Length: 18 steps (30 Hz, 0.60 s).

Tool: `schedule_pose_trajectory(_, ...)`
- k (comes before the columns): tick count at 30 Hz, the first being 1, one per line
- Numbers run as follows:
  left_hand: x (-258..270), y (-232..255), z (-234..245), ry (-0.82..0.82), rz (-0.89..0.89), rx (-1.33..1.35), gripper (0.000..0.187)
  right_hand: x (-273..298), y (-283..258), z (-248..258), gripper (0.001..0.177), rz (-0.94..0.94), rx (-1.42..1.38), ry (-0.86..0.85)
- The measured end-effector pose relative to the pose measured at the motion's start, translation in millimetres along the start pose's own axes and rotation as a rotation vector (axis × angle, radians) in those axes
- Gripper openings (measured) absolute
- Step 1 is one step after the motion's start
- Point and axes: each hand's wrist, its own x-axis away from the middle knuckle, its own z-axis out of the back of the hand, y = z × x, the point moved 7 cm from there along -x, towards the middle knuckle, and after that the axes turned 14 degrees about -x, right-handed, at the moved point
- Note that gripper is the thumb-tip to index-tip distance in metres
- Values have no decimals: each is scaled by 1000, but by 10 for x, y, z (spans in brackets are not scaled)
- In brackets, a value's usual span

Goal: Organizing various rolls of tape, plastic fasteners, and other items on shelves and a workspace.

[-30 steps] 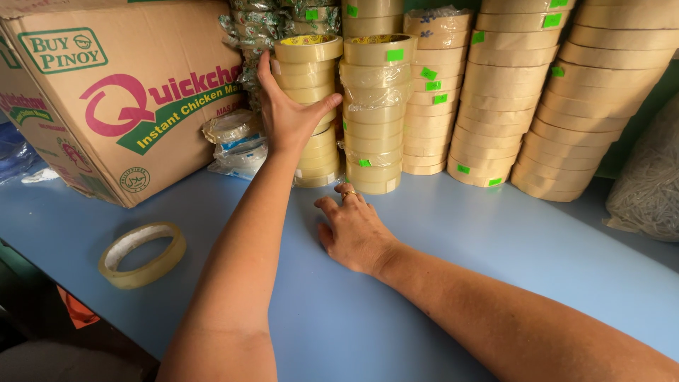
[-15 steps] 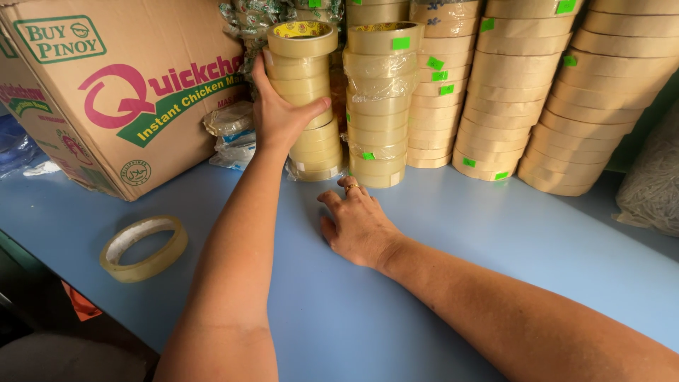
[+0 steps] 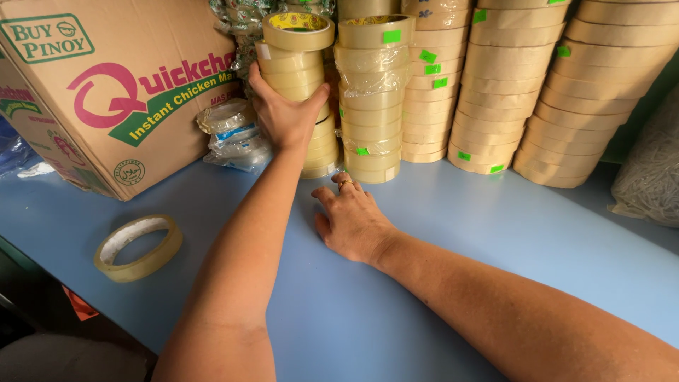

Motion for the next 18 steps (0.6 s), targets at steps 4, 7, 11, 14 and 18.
schedule_pose_trajectory(4,29,152,79,-56,160,-96,122,1,-26,23,51,-22,3,-17)
schedule_pose_trajectory(7,-31,172,84,51,-71,-115,118,3,-7,12,50,-10,5,-2)
schedule_pose_trajectory(11,-154,306,58,152,-387,-58,101,3,-14,16,50,-14,9,-14)
schedule_pose_trajectory(14,-250,575,291,132,-520,95,88,5,-11,4,48,-9,20,-15)
schedule_pose_trajectory(18,-591,359,85,23,-336,46,57,-5,-18,10,48,-26,22,-22)
